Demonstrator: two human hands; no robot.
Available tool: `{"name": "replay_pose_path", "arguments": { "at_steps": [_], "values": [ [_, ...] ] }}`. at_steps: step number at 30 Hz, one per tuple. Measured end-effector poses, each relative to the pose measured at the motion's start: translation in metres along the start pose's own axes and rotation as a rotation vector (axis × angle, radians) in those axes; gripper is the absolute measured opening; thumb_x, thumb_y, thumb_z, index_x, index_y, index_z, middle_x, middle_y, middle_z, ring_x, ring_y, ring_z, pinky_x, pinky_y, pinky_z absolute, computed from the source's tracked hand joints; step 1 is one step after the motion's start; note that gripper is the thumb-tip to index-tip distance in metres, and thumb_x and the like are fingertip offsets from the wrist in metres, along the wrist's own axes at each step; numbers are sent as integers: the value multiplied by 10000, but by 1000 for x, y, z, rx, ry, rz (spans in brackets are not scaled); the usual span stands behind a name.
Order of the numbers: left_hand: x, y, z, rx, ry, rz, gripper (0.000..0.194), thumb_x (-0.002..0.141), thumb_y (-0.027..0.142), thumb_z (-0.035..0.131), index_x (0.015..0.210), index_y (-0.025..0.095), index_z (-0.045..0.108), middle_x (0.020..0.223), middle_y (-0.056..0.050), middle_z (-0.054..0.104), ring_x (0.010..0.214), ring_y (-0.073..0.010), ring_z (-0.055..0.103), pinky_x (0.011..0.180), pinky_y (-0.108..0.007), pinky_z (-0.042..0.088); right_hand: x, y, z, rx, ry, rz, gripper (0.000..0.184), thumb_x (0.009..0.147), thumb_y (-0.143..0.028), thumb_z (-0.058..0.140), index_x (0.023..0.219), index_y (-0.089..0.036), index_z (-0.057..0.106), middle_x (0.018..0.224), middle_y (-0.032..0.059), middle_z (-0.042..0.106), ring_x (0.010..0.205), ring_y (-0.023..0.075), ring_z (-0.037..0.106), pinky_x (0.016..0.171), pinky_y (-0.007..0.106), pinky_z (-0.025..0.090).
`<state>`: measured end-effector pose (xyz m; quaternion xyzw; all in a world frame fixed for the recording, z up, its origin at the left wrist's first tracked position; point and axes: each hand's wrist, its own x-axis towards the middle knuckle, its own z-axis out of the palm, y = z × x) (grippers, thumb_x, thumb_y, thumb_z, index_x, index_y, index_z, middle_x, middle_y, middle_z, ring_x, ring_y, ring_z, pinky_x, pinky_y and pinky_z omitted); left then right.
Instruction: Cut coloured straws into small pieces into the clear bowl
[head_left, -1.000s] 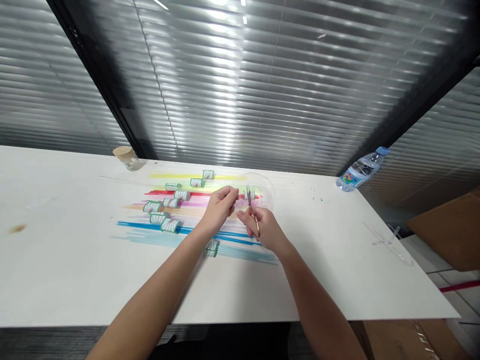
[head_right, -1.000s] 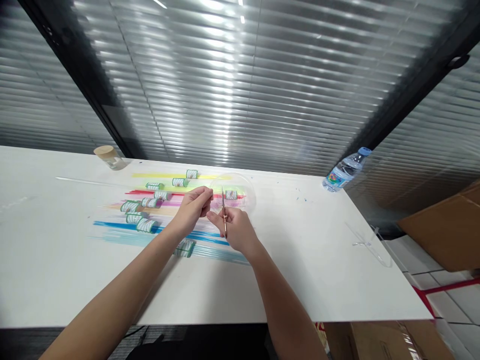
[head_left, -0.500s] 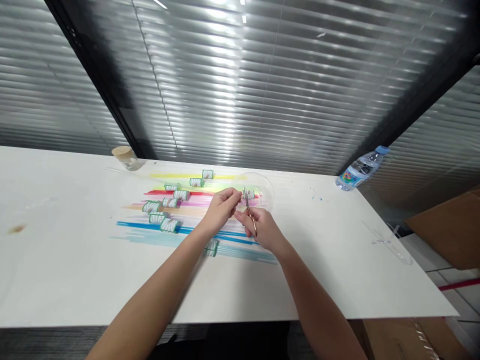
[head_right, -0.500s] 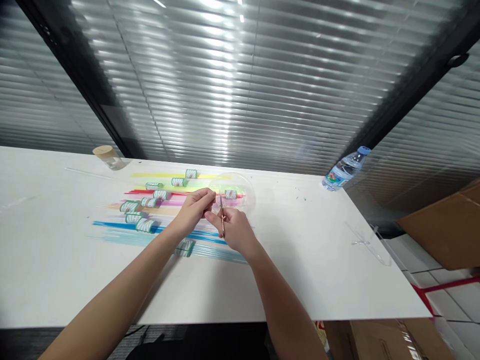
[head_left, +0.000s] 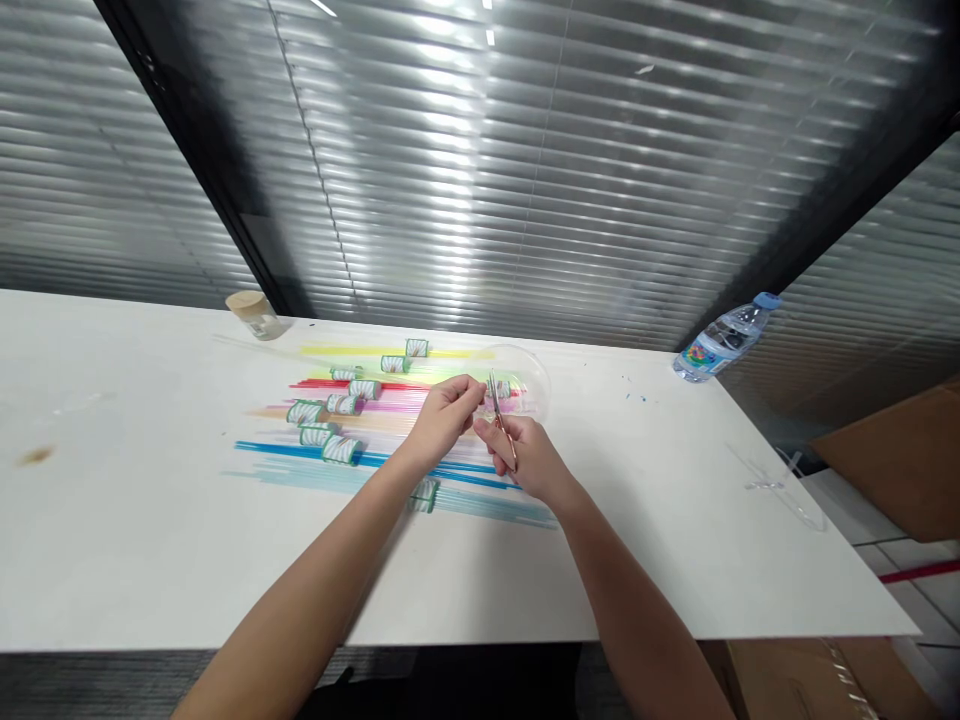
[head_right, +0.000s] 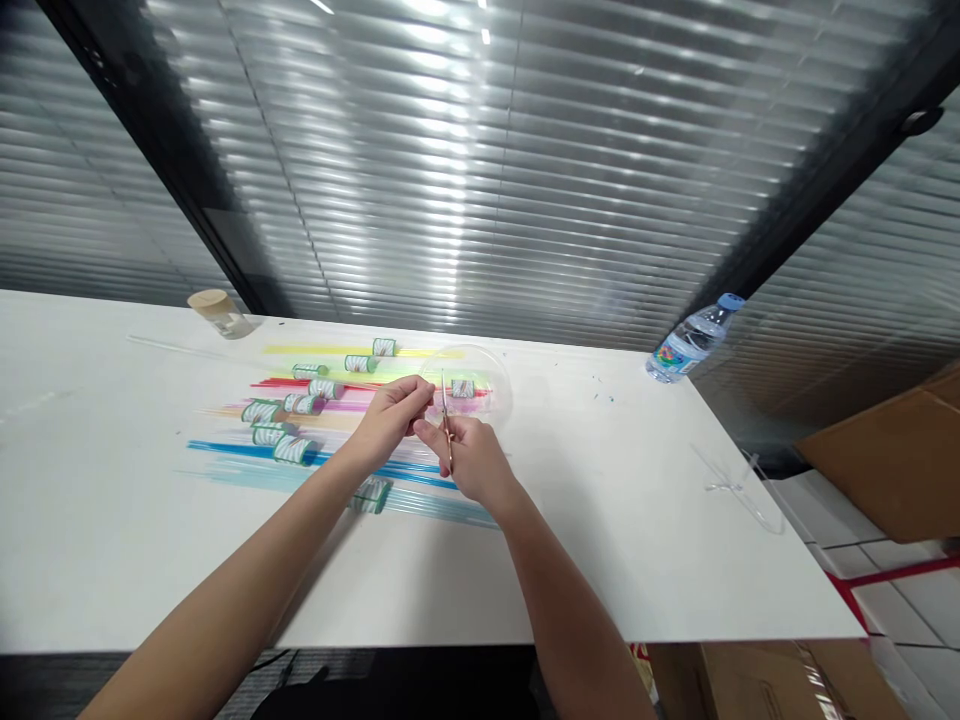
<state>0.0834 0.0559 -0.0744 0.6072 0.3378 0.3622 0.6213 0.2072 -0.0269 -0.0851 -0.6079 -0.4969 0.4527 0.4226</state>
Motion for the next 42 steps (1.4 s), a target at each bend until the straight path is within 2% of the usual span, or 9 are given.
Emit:
{"name": "replay_pose_path", "arguments": {
  "at_steps": [16,20,26,31,36,39,42],
  "values": [
    [4,-4,1,-12,36,11,352,817,401,604,616,175,424,569,56,348,505,-70,325,461,-194,266,0,1,1,-95,31,-23,541,874,-615,560,559,-197,421,491,-26,475,501,120,466,540,257,389],
    [4,-5,0,-18,30,17,357,815,414,607,615,174,434,564,55,349,491,-66,316,456,-198,254,4,5,2,-60,83,-42,522,860,-613,583,580,-199,432,509,-21,494,505,126,477,531,259,391],
    [2,-4,-2,4,-23,-6,366,798,403,617,571,172,445,497,52,342,452,-65,305,443,-211,226,8,9,0,50,248,-175,384,866,-576,596,850,-193,599,550,-29,501,526,138,489,552,265,404],
    [2,-5,-3,49,-114,-2,346,828,385,584,580,164,490,471,47,341,449,-68,291,447,-217,202,9,12,-1,-19,261,-247,329,900,-502,562,985,-191,630,653,1,575,544,137,492,556,266,402],
    [1,-3,-2,25,-102,-3,371,829,416,602,588,168,469,489,46,342,456,-68,298,448,-217,205,9,13,-2,-162,324,-339,265,918,-454,540,902,-196,602,639,-10,545,549,132,461,565,262,369],
    [2,-1,-2,-57,-60,-15,412,814,470,631,597,174,443,504,53,329,445,-61,282,439,-215,207,8,12,-4,-156,330,-347,268,922,-456,529,852,-200,572,626,-19,515,548,127,446,568,259,358],
    [5,0,-5,-154,4,-18,393,821,453,618,609,177,437,517,59,307,435,-55,252,421,-209,190,8,10,-5,-130,328,-330,277,924,-446,514,789,-205,524,614,-23,489,551,125,424,573,259,357]
  ]
}}
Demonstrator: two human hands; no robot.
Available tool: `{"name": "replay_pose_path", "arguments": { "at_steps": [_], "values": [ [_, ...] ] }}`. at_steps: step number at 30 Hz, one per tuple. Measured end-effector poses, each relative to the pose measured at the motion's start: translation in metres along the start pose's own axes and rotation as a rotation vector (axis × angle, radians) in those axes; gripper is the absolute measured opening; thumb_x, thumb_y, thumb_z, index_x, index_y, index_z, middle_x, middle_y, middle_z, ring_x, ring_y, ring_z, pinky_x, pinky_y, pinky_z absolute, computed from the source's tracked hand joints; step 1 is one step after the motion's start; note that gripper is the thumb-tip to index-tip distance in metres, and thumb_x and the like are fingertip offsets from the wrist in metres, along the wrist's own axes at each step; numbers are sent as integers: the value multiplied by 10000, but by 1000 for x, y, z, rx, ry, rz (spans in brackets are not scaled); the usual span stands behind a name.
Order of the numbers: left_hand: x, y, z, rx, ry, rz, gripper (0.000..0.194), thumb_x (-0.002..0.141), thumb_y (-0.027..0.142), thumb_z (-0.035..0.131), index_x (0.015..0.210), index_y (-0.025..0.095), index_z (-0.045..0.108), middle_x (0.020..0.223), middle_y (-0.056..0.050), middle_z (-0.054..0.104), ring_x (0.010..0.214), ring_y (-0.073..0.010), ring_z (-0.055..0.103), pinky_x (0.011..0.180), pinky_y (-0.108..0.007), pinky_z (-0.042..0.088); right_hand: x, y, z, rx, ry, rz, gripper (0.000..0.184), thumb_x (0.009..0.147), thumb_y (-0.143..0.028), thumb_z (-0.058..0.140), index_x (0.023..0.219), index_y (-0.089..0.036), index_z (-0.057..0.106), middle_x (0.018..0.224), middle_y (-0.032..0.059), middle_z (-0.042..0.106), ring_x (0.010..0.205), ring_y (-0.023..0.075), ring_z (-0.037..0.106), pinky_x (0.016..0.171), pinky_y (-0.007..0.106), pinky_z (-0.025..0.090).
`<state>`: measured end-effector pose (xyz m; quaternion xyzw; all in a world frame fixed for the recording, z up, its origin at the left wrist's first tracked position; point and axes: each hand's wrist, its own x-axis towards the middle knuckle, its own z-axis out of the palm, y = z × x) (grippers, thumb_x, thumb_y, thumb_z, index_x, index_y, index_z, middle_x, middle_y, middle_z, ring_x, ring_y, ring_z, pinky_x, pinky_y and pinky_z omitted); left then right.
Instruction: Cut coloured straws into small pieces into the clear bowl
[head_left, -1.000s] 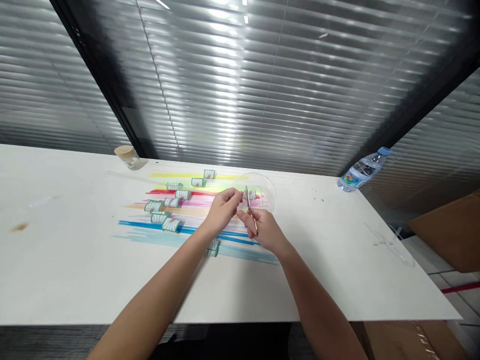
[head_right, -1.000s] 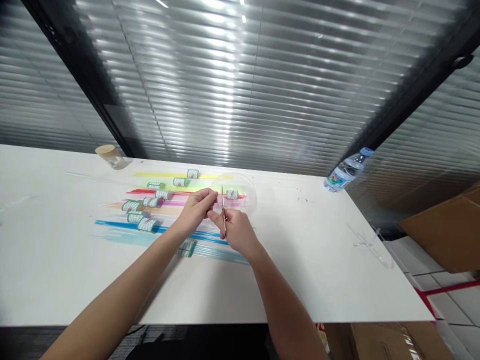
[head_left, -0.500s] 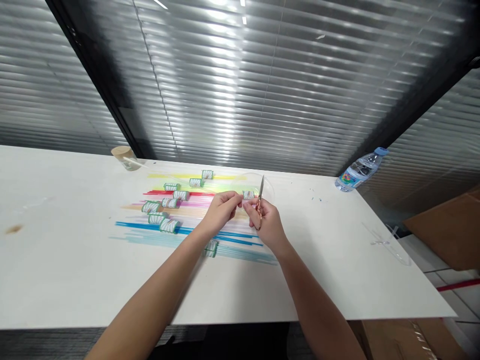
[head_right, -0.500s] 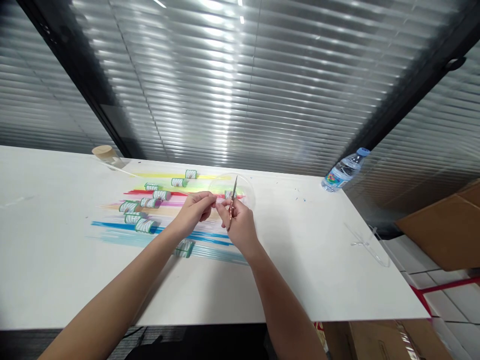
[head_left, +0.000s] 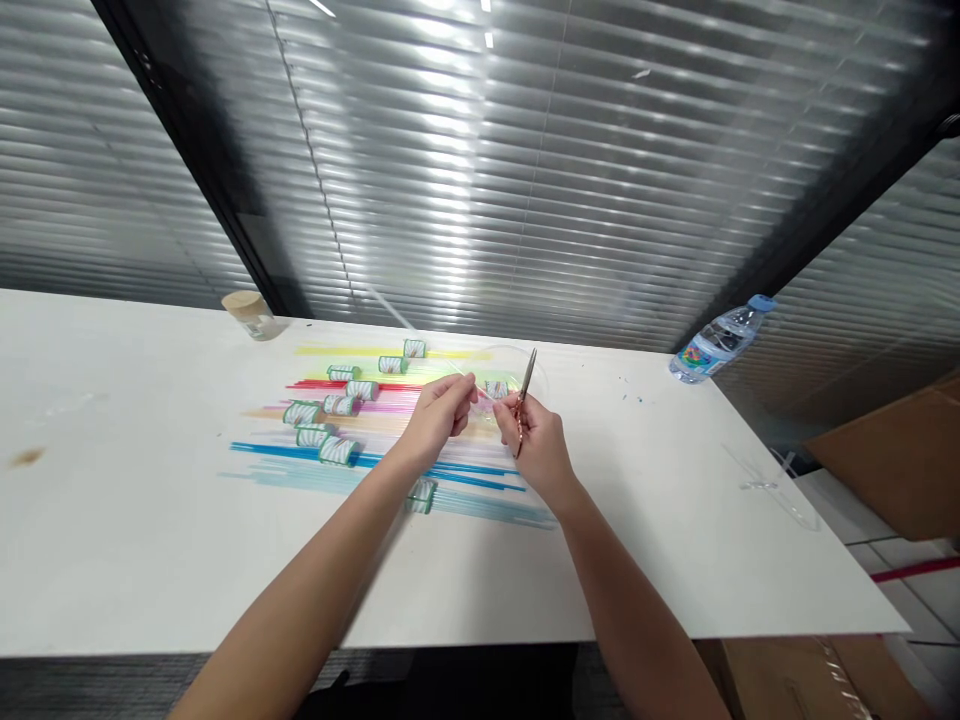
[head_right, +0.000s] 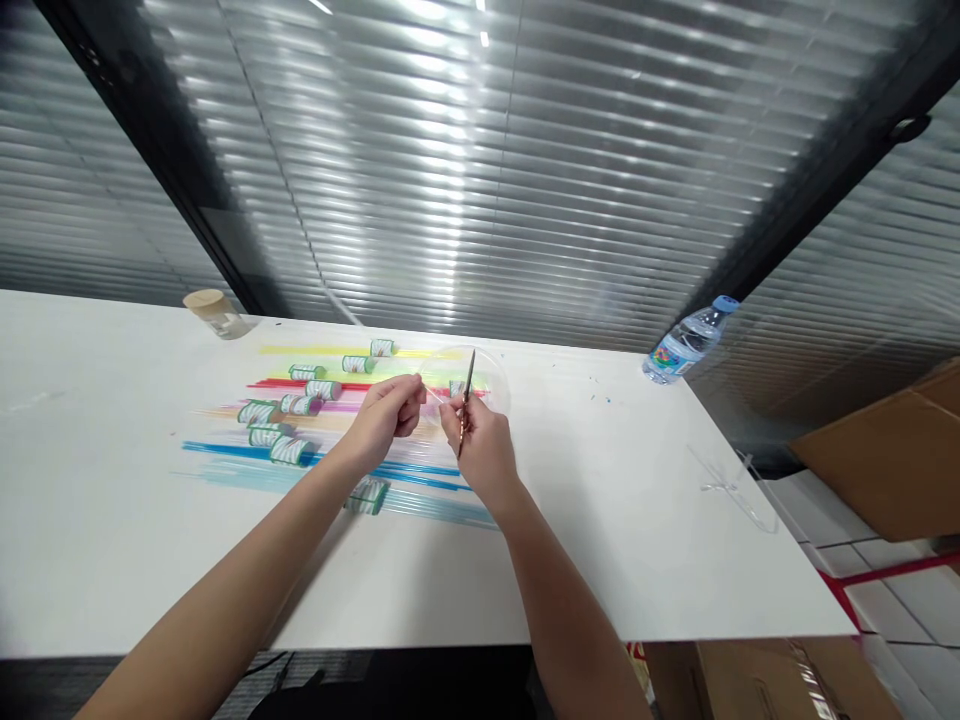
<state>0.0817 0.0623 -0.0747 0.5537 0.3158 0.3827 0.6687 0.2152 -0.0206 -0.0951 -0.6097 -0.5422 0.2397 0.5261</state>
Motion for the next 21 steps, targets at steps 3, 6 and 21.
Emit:
{"name": "replay_pose_path", "arguments": {
  "at_steps": [3,6,21],
  "values": [
    [5,-1,-4,-99,80,-1,347,805,406,627,630,182,427,539,64,295,425,-50,243,399,-201,173,1,-1,-1,35,0,17,279,917,-431,520,755,-206,490,609,-25,478,554,123,419,574,258,361],
    [9,-1,-8,-153,139,-7,360,780,392,660,644,188,396,548,70,304,413,-43,253,386,-193,171,1,-2,-2,85,-13,23,258,911,-408,534,761,-202,493,617,-25,484,560,120,430,577,255,368],
    [12,0,-15,-412,232,15,319,722,350,771,883,150,582,757,18,619,526,-48,582,474,-148,429,0,-1,-1,157,-121,222,462,877,-621,561,714,-197,475,598,-19,513,509,110,460,520,251,386]
  ]
}}
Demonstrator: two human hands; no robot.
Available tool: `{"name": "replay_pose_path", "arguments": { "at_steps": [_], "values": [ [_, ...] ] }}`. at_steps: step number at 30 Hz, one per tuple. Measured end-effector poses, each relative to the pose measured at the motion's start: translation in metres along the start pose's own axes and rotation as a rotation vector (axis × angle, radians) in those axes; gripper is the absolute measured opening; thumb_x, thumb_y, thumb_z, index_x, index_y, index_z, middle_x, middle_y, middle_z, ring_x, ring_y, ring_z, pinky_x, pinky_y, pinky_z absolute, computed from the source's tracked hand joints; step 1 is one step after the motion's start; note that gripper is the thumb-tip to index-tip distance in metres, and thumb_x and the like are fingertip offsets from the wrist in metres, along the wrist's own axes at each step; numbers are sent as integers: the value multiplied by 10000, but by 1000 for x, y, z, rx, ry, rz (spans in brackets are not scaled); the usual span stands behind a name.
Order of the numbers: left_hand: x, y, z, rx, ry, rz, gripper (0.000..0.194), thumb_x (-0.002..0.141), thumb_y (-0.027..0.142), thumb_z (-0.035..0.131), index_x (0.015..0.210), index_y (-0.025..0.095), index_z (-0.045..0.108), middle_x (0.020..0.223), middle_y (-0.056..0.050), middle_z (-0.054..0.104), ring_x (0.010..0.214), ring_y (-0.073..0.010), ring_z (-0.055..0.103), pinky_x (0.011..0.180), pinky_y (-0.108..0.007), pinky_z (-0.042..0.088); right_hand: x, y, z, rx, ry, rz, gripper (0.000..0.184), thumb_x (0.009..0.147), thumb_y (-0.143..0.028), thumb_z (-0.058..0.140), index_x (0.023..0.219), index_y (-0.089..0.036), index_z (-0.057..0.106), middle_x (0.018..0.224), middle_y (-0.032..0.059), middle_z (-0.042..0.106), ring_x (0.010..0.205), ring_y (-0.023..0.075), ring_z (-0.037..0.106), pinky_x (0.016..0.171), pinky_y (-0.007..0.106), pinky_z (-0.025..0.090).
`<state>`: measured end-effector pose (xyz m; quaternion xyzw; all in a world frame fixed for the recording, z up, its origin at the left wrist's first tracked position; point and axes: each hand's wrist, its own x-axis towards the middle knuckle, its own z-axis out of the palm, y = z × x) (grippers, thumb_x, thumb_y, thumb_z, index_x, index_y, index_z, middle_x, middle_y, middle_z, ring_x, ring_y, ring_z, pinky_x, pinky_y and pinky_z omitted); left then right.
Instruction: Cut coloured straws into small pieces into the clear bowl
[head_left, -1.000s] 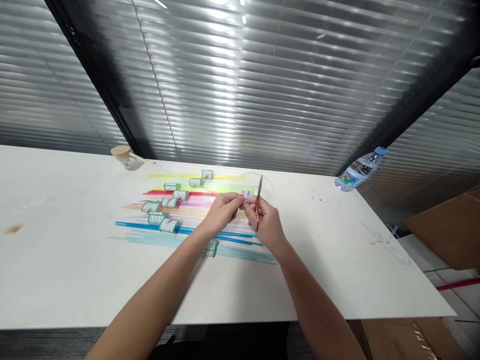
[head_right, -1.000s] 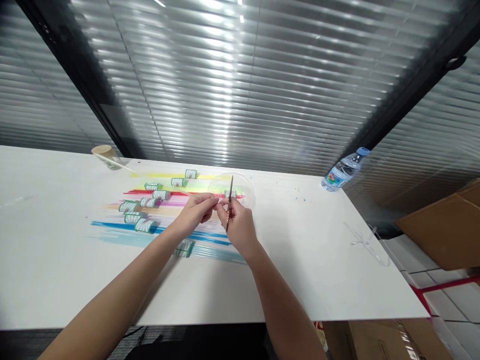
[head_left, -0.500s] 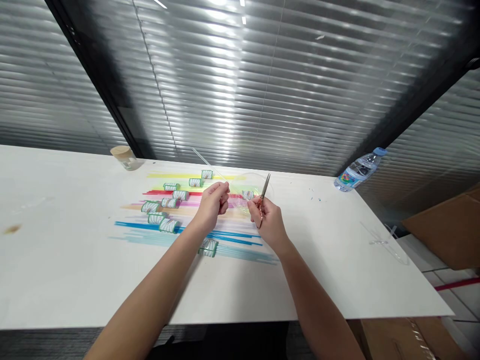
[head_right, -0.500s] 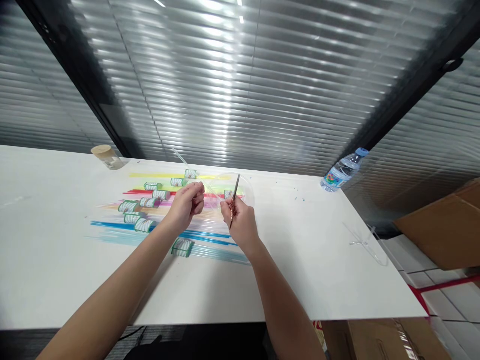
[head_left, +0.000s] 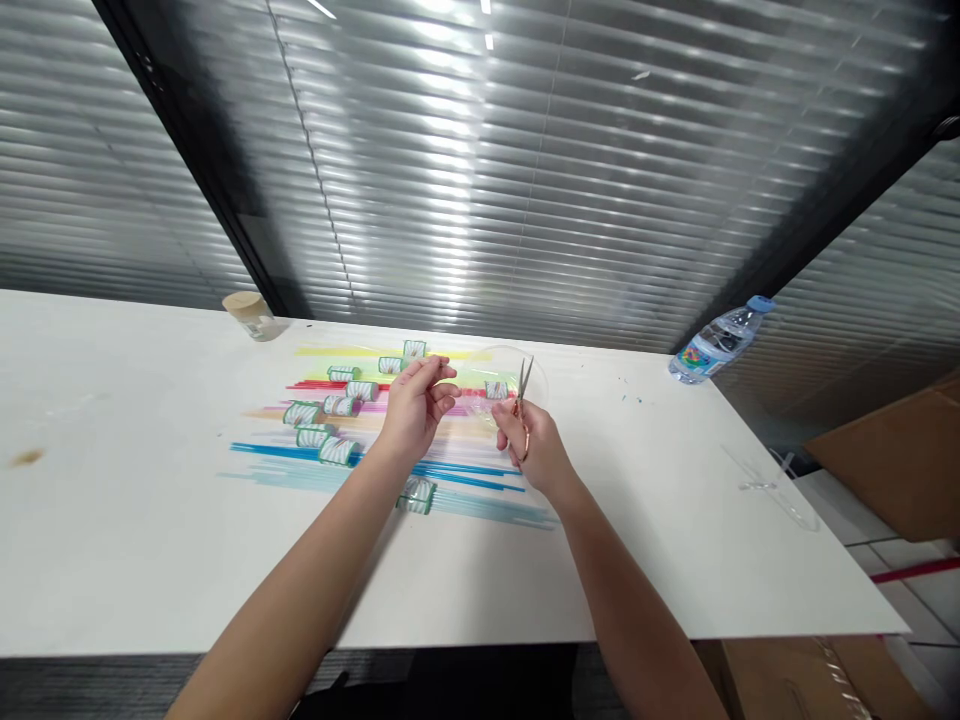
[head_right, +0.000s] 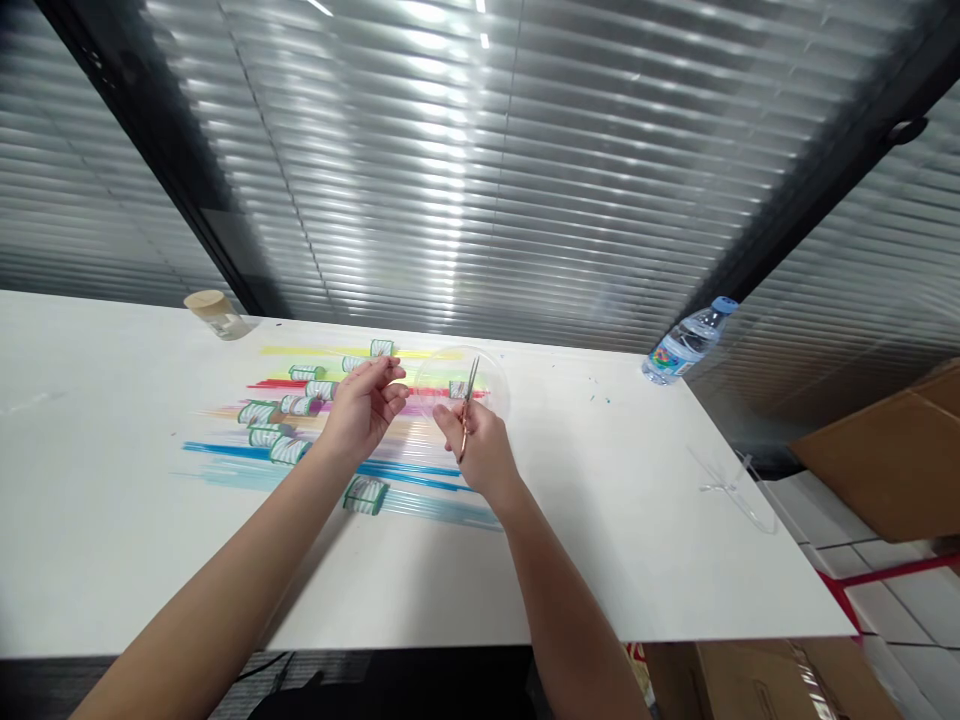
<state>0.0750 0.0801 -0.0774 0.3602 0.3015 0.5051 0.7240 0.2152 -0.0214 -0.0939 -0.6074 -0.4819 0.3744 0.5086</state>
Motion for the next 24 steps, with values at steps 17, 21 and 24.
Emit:
{"name": "replay_pose_path", "arguments": {
  "at_steps": [17,21,24],
  "values": [
    [-12,-3,11,73,-97,-39,311,638,323,807,823,130,649,729,-43,703,546,-121,652,509,-195,467,-1,-1,3,31,-78,82,502,841,-669,580,721,-193,477,609,-16,533,468,94,440,441,228,334],
    [-12,-5,10,91,-128,-34,301,665,337,797,838,132,660,747,-45,707,563,-122,656,518,-201,464,-1,1,3,27,-59,74,488,847,-661,578,741,-190,504,607,-14,539,461,93,429,439,231,328],
    [-11,-6,9,93,-134,-33,292,672,341,794,830,133,664,752,-45,706,570,-122,659,527,-203,465,0,1,3,30,-51,72,477,852,-649,579,734,-192,508,599,-17,530,450,93,415,434,235,320]
  ]
}}
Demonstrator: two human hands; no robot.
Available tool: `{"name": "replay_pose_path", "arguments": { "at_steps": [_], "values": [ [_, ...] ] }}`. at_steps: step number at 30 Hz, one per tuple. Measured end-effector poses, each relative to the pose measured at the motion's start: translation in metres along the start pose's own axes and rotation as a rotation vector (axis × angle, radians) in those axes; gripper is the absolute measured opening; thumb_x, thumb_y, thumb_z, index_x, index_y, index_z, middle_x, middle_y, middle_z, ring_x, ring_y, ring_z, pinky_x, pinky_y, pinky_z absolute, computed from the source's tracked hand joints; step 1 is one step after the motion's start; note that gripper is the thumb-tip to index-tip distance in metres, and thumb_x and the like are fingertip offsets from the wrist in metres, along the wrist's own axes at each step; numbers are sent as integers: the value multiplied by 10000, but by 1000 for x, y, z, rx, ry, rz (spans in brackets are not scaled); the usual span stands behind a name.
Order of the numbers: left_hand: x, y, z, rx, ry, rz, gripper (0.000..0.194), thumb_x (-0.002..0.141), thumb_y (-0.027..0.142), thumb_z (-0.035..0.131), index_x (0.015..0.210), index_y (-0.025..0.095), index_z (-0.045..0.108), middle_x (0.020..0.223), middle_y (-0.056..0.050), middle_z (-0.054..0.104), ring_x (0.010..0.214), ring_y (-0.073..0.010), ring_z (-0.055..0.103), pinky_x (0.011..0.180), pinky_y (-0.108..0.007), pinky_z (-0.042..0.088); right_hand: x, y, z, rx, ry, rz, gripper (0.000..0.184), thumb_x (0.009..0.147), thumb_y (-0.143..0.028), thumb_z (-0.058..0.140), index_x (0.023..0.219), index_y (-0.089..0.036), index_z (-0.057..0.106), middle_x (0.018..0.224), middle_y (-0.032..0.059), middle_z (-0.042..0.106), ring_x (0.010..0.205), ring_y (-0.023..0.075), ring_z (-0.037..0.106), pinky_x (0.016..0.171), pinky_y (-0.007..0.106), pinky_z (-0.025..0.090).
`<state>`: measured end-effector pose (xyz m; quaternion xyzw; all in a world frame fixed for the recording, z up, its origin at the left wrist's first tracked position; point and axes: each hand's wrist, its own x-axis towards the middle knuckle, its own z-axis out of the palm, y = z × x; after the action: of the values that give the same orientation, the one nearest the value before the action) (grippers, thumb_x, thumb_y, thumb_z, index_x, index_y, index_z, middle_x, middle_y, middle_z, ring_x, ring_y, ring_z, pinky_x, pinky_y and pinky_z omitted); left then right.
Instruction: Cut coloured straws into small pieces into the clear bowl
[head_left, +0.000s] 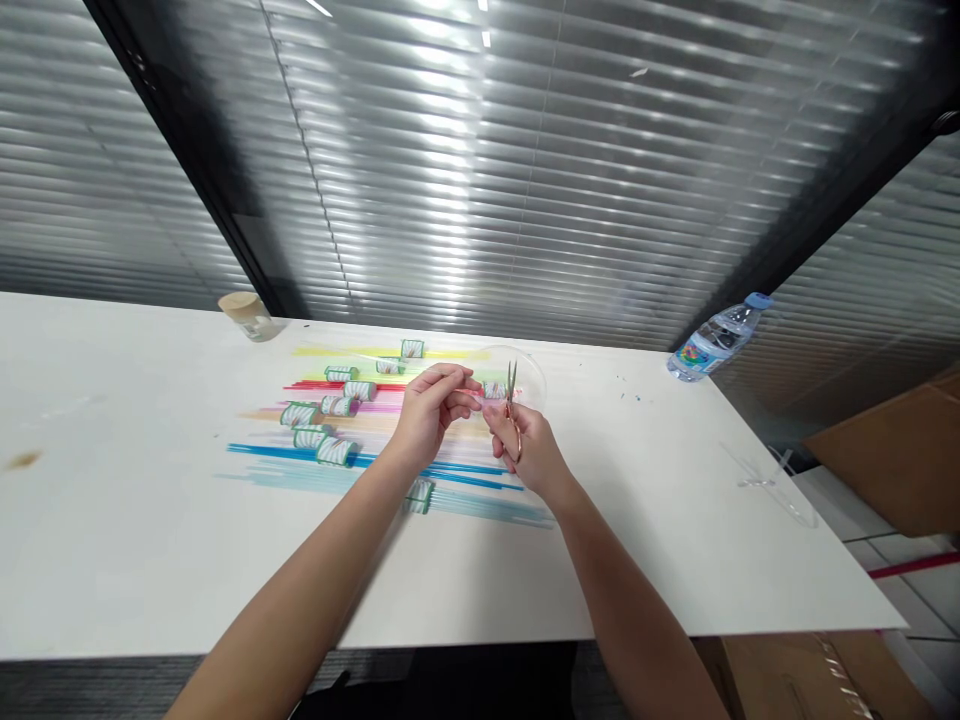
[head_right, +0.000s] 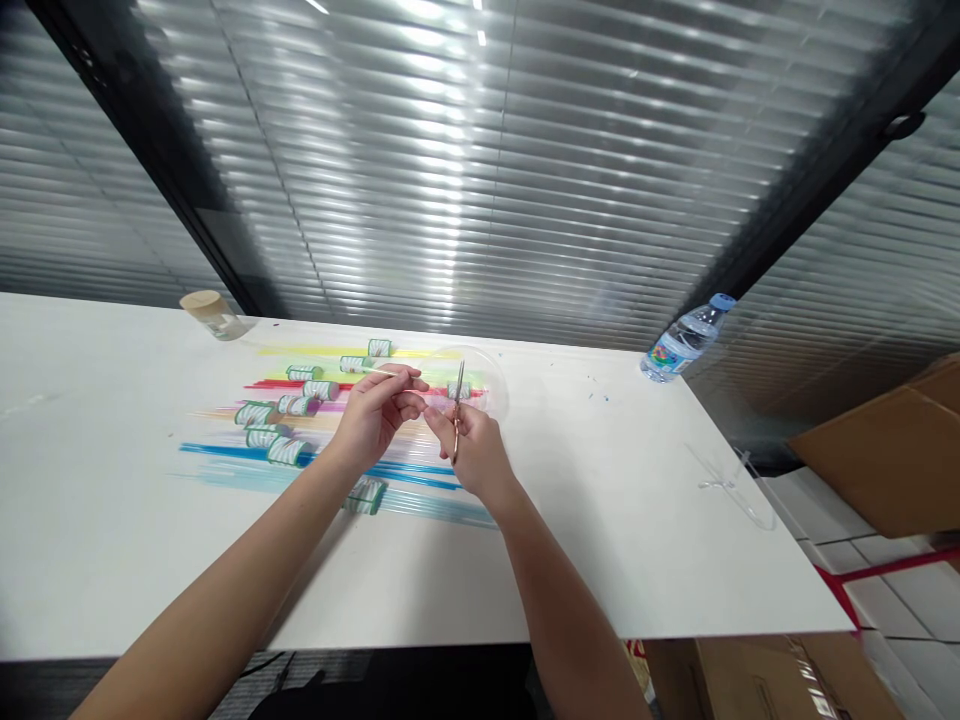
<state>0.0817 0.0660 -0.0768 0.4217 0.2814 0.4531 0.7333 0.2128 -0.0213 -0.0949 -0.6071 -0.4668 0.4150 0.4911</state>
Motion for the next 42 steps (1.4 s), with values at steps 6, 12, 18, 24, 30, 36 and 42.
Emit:
{"name": "replay_pose_path", "arguments": {
  "at_steps": [6,12,18,24,30,36,42],
  "values": [
    [0,1,1,2,4,7,293,662,348,796,818,139,662,745,-40,704,563,-120,653,539,-211,469,1,0,0,11,13,1,504,832,-672,592,709,-194,489,580,-26,509,450,88,411,439,235,316],
    [0,2,-1,3,-15,7,279,683,347,786,814,139,657,747,-38,705,569,-118,656,584,-223,493,0,1,0,-4,24,14,506,830,-671,595,699,-196,484,570,-26,507,453,90,414,438,236,317],
    [1,2,0,0,-16,11,266,698,344,779,809,137,655,741,-36,703,575,-121,661,590,-222,487,0,0,-1,-5,15,3,521,839,-670,586,671,-195,453,546,-32,487,446,88,408,435,235,306],
    [1,2,0,-1,-17,18,255,706,335,774,808,138,649,746,-31,702,573,-116,661,596,-220,491,0,0,-1,-8,11,17,538,830,-677,592,644,-193,448,519,-33,484,424,85,398,424,236,302],
    [0,2,1,-15,5,7,277,693,335,785,833,134,656,749,-34,703,571,-112,663,595,-216,499,0,-1,-1,-11,22,19,547,815,-697,594,638,-198,455,507,-28,483,413,95,404,413,245,310],
    [0,2,2,-47,58,-17,306,685,342,794,858,121,674,760,-44,704,594,-104,666,604,-203,511,-1,-2,0,6,37,21,539,816,-700,589,663,-202,451,527,-27,493,416,95,399,422,251,313],
    [1,3,1,-85,109,-34,311,656,324,810,839,116,667,769,-41,707,589,-99,665,585,-188,518,-4,-6,0,18,35,-45,512,822,-661,615,675,-202,442,554,-37,475,445,88,373,447,247,317]
  ]
}}
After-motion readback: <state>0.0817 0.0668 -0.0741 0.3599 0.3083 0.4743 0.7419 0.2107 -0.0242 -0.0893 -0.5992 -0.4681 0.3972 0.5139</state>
